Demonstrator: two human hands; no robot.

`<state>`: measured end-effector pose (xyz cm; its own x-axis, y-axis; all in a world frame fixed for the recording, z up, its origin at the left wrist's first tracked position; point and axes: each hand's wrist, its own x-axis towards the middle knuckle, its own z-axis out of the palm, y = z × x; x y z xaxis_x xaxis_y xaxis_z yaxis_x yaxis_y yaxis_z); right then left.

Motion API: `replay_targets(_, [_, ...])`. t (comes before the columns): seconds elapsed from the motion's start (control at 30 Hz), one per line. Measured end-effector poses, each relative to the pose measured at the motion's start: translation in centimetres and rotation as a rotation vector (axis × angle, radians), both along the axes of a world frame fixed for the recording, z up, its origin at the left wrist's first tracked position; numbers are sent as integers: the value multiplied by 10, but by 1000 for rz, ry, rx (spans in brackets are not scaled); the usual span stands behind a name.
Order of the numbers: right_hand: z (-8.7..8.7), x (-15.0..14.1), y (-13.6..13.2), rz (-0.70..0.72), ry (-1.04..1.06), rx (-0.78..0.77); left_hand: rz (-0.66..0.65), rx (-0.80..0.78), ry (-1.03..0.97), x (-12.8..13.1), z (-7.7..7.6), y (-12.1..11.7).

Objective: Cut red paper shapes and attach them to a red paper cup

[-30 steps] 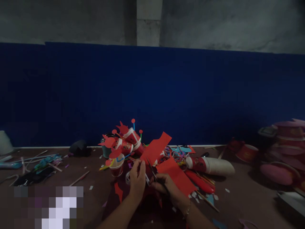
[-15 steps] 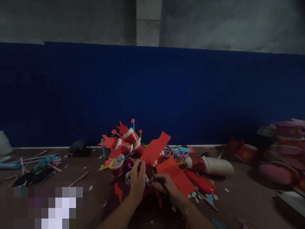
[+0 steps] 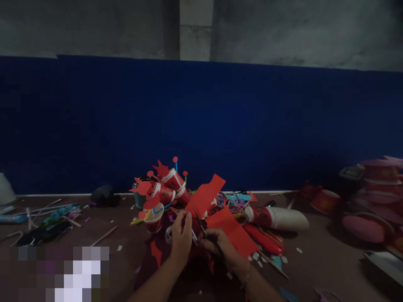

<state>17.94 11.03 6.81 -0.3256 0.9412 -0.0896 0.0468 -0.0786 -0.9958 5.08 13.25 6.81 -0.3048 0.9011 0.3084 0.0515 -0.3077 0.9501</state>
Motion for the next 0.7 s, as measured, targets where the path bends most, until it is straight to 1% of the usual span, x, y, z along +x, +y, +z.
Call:
replay_targets(0.17, [-1, 0, 1, -2, -36, 4, -11, 16, 23, -1, -3, 2])
replay_targets(0.33, [-3, 1, 2, 1, -23, 33, -13, 3, 31, -2, -4, 2])
replay_targets(0.57, [1, -1, 1, -18, -62, 1, -12, 0, 11, -2, -3, 1])
replay_targets(0.7, [4, -2, 0, -14, -67, -4, -36, 0, -16, -3, -4, 2])
